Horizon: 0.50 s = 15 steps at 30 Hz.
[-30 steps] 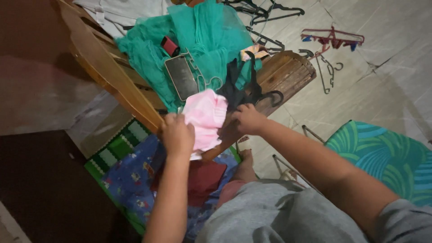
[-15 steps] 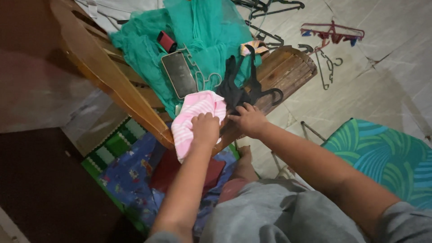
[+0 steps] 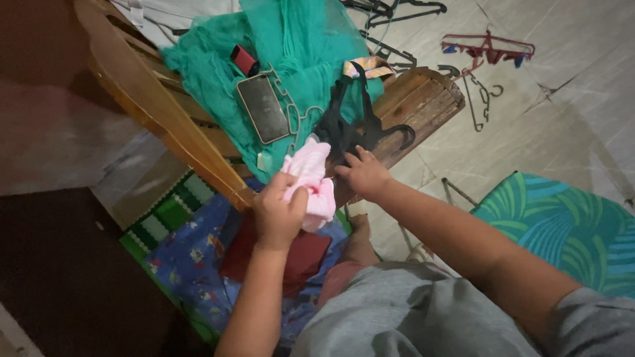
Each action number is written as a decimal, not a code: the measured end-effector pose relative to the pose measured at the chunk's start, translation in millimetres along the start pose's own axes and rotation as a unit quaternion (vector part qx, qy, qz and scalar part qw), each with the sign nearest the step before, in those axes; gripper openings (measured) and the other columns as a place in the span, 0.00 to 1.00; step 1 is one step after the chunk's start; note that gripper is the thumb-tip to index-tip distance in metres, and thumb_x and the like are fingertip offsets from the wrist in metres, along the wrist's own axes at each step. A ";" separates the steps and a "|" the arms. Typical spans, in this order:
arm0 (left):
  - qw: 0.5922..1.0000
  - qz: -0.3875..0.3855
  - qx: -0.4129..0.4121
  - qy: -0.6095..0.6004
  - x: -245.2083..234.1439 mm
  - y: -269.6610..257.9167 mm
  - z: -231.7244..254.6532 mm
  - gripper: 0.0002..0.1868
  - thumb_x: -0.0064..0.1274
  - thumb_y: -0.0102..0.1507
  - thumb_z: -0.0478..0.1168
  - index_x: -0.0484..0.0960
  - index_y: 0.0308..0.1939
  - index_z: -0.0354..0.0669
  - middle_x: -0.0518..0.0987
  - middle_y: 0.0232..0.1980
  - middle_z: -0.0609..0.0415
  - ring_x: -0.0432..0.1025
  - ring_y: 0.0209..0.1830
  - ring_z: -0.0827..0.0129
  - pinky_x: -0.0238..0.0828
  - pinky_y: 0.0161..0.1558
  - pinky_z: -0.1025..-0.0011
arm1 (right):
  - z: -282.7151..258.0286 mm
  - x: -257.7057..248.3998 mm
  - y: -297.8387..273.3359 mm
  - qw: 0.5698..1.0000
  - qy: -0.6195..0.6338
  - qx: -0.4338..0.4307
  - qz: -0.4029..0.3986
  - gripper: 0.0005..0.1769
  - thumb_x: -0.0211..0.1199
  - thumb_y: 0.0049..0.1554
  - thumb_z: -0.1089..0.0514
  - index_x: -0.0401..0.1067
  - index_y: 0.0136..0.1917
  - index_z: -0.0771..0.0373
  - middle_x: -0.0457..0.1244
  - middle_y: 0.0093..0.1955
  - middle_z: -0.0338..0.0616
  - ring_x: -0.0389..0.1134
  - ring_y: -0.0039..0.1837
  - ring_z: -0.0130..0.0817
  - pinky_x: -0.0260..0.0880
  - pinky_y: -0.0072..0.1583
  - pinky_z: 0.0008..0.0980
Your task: The person irons a pink and white striped cloth on an ironing board, smoothing it with their hand and using a steam iron. They flip the cloth to iron the other side, then fold it neatly and place it on a nearby surface.
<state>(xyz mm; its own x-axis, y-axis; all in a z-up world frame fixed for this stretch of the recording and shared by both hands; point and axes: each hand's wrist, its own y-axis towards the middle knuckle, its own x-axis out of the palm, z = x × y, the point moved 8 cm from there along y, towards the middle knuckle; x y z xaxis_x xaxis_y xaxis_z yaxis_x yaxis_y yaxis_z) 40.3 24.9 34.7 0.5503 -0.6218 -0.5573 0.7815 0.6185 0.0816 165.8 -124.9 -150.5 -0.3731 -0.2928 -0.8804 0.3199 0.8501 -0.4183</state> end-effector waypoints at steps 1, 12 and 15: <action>1.000 0.000 0.000 0.000 -6.8 1.3 -1.1 0.10 0.54 0.59 0.40 0.81 0.40 0.38 0.82 0.39 0.40 0.80 0.38 0.46 0.77 0.43 0.56 | -1.4 -6.4 -2.2 1.000 0.000 0.000 0.000 0.27 0.59 0.58 0.54 0.65 0.71 0.45 0.52 0.78 0.56 0.48 0.79 0.68 0.54 0.75 0.58; 0.986 -0.125 0.024 0.107 77.7 32.6 -51.9 0.12 0.50 0.67 0.43 0.86 0.48 0.43 0.83 0.49 0.41 0.75 0.51 0.46 0.72 0.51 0.52 | -7.5 -3.2 -20.7 0.994 -0.062 -0.092 0.003 0.28 0.58 0.56 0.55 0.66 0.70 0.47 0.57 0.70 0.53 0.51 0.75 0.74 0.53 0.73 0.60; 0.994 -0.064 0.063 0.060 92.7 50.4 -18.8 0.12 0.47 0.71 0.44 0.84 0.49 0.43 0.84 0.50 0.43 0.77 0.50 0.47 0.73 0.51 0.53 | 0.4 28.2 -13.6 0.991 -0.067 -0.094 0.064 0.27 0.58 0.58 0.54 0.67 0.71 0.59 0.60 0.68 0.55 0.54 0.73 0.75 0.53 0.73 0.60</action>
<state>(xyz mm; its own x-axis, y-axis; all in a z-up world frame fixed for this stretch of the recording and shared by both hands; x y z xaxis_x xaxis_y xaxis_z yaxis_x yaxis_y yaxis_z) 125.1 7.4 -28.4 0.4099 -0.6252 -0.6641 0.8782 0.4673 0.1021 151.3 -145.0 -169.8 -0.2172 -0.2229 -0.9503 0.1834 0.9469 -0.2640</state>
